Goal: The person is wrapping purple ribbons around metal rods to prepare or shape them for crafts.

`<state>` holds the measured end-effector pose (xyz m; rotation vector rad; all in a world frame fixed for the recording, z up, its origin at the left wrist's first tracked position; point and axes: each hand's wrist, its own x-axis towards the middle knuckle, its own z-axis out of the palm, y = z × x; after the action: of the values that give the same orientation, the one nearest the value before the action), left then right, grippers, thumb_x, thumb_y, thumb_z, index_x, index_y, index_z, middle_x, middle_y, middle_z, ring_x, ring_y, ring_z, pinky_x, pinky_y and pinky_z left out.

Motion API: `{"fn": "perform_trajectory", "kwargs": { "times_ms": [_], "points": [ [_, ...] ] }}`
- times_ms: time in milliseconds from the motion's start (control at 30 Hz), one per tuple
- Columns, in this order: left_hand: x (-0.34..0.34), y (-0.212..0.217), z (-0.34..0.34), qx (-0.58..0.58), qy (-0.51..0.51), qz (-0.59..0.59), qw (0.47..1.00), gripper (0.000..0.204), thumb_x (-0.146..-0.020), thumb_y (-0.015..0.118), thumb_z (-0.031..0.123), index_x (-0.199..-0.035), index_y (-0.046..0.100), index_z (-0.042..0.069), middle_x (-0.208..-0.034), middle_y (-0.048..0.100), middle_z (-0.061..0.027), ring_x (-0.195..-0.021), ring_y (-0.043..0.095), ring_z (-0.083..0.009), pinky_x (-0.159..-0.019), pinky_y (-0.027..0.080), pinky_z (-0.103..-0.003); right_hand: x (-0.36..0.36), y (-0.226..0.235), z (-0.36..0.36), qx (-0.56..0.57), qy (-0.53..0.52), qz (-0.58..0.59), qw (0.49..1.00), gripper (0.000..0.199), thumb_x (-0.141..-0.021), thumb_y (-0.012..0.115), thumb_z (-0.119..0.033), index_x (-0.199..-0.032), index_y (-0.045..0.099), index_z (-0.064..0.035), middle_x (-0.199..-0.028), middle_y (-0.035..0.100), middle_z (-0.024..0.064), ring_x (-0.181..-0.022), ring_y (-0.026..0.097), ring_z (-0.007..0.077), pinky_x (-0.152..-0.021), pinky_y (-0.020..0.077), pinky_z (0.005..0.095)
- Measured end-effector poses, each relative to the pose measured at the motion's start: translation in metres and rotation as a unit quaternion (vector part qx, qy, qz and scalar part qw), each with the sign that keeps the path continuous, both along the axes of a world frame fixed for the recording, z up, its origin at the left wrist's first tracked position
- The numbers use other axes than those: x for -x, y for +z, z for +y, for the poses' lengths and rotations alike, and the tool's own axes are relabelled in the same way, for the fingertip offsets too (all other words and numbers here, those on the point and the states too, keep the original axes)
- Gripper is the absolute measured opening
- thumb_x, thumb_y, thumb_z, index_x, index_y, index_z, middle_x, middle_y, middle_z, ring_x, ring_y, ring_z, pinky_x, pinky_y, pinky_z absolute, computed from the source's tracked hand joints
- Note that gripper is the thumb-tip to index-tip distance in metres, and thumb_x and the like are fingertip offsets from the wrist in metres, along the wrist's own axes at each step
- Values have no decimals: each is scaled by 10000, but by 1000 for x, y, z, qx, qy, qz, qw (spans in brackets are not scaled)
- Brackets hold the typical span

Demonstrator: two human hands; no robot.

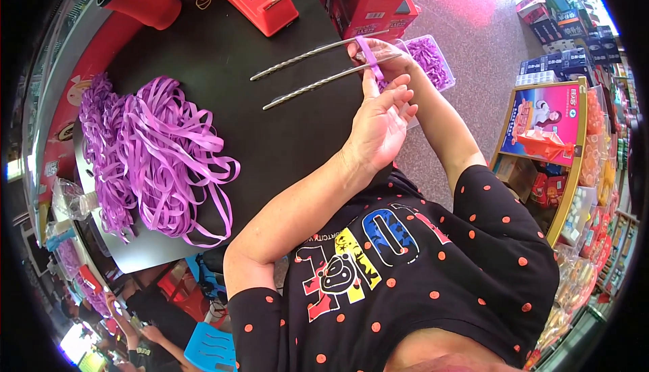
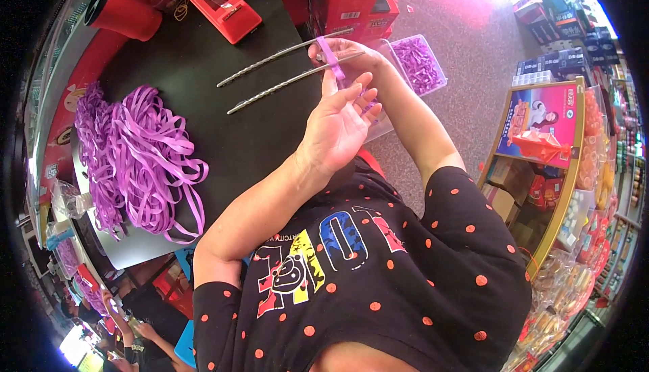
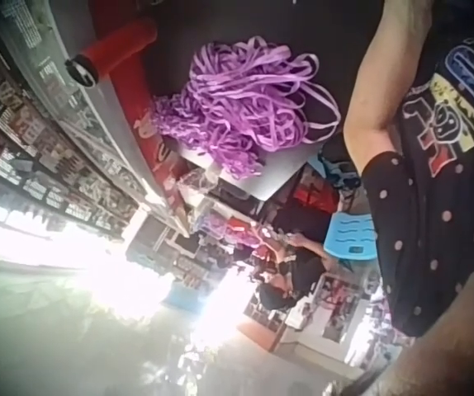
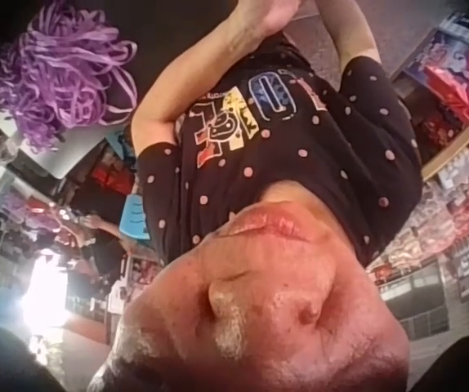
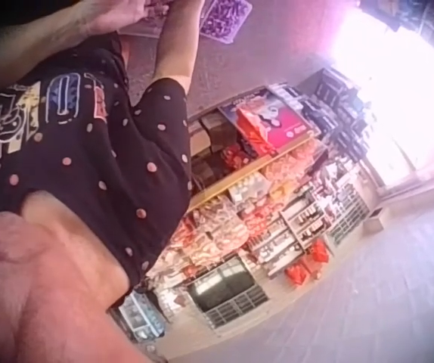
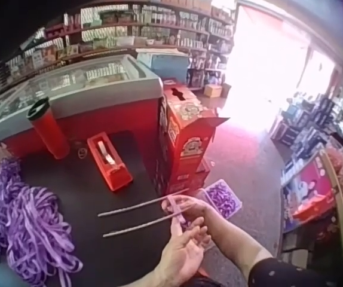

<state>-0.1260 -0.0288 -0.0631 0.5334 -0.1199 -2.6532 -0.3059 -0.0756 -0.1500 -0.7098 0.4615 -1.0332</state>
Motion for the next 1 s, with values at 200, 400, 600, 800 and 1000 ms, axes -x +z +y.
{"fn": "perform_trajectory", "kwargs": {
  "times_ms": [200, 400, 600, 800, 1000],
  "points": [
    [0, -2, 1, 12, 4, -1, 1000, 901, -852, 556, 22, -1490, -19, 299, -1175, 490, -31, -941, 514, -106, -874, 398, -329, 5, -2, 0, 13, 23, 24, 999, 314, -853, 670, -213, -1078, 565, -21, -947, 588, 9, -848, 561, 103, -747, 465, 252],
    [1, -4, 3, 37, 12, -17, 999, 792, -855, 580, 60, -1463, 134, 303, -1208, 475, -52, -1052, 459, -185, -937, 359, -378, 21, 35, 10, -102, -26, 152, 983, 271, -859, 638, -157, -1084, 618, -7, -946, 662, 65, -836, 640, 153, -770, 525, 289],
    [1, -4, 3, 94, 22, -26, 995, 714, -858, 521, 19, -1442, 193, 269, -1172, 469, -41, -1015, 475, -151, -916, 365, -377, 18, 72, 8, -164, -45, 257, 951, 158, -804, 657, -175, -881, 638, -38, -809, 660, 23, -715, 630, 110, -685, 528, 264],
    [4, 0, 6, 78, 27, -38, 996, 725, -827, 505, -10, -1422, 221, 292, -1207, 429, -39, -1026, 463, -152, -923, 352, -390, 15, 88, 15, -172, -50, 275, 945, 167, -812, 662, -160, -927, 674, -39, -793, 646, 11, -718, 608, 106, -663, 494, 234],
    [4, -1, 7, 47, 23, 14, 999, 914, -728, 457, -62, -1457, 111, 366, -1244, 380, -15, -1074, 371, -171, -943, 299, -404, 20, 89, 25, -181, -102, 274, 939, 188, -834, 647, -183, -951, 691, -42, -711, 565, -63, -615, 482, 38, -584, 427, 196]
  ]
}}
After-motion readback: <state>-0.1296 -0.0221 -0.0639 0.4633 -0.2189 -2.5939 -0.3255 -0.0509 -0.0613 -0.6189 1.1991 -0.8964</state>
